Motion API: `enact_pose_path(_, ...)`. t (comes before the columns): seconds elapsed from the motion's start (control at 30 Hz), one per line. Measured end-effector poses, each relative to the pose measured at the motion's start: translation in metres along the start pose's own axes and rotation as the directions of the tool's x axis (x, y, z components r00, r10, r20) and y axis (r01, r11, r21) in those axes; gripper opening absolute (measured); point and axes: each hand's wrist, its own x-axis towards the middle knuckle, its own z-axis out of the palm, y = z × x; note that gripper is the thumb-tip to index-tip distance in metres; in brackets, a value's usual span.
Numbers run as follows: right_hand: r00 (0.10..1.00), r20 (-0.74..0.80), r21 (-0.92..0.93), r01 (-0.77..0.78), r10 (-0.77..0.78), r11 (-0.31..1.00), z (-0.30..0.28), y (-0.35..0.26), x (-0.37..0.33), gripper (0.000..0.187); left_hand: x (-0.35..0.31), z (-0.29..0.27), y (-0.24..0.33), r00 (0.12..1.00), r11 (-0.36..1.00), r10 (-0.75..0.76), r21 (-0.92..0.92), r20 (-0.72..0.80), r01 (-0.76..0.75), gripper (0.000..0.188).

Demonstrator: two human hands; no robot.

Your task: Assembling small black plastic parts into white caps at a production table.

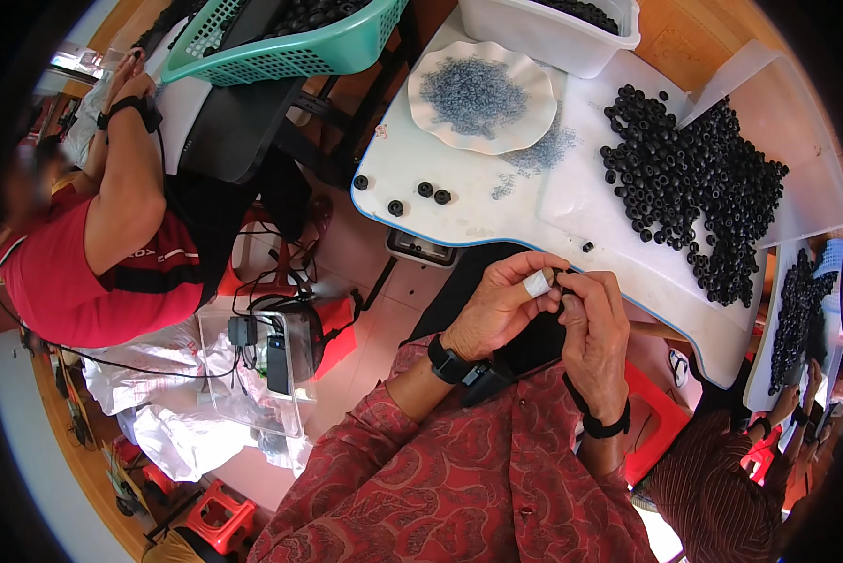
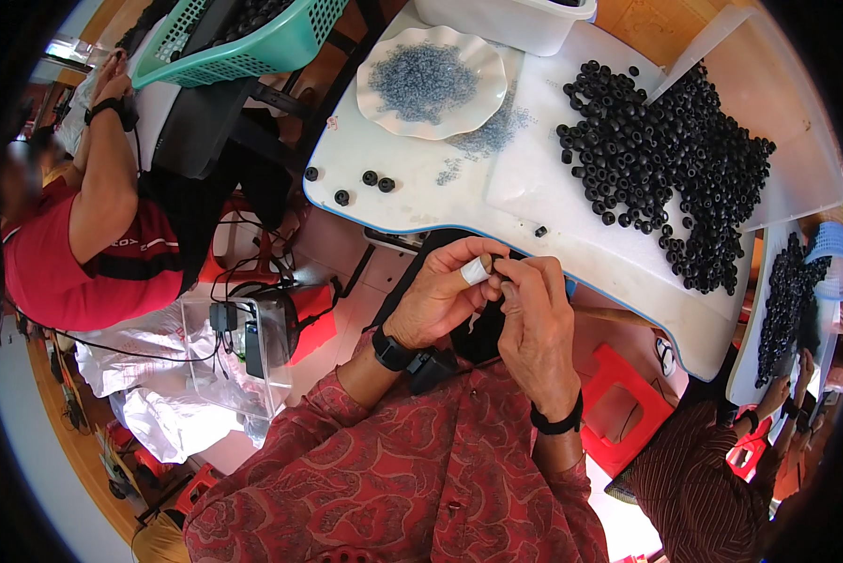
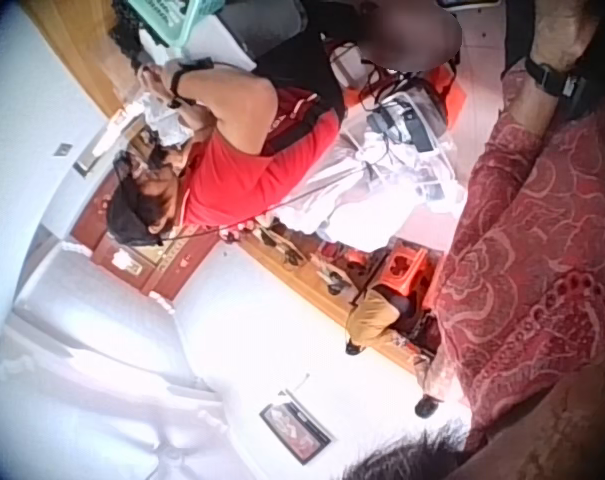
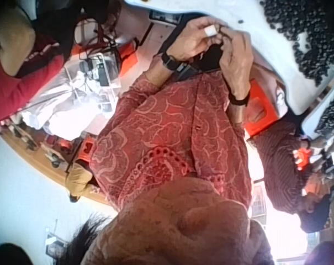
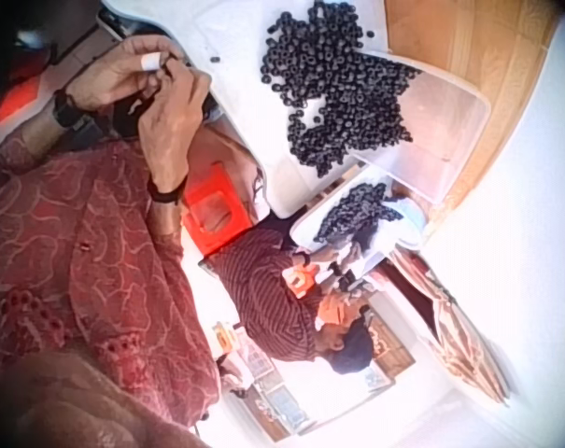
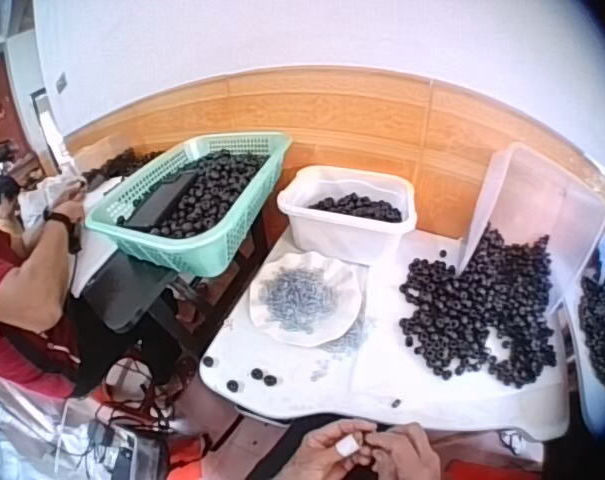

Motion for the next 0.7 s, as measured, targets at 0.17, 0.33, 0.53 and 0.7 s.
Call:
enact_pose_path(0.17, 1.0, -0.018, 0.012, -0.009, 0.009, 1.0, 0.001, 0.002, -0.002, 0.018, 0.0, -0.002, 0.0, 1.0, 0.999, -0.011, -0.035, 0.008, 0.012, 0.027)
enact_pose_path(0.33, 0.998, -0.052, 0.11, -0.036, 0.042, 0.993, 0.001, 0.006, -0.004, 0.02, 0.0, 0.0, 0.001, 1.0, 0.998, -0.029, -0.052, -0.003, 0.029, 0.027)
enact_pose_path(0.53, 0.947, 0.057, 0.582, -0.288, 0.316, 0.76, -0.002, 0.018, -0.01, 0.018, 0.001, -0.004, -0.001, 1.0, 0.997, -0.022, -0.076, 0.009, 0.023, 0.026)
enact_pose_path(0.7, 0.922, 0.081, 0.739, -0.31, 0.378, 0.599, -0.006, 0.027, -0.01, 0.02, 0.001, 0.0, 0.0, 1.0, 0.997, -0.015, -0.081, -0.005, 0.015, 0.024)
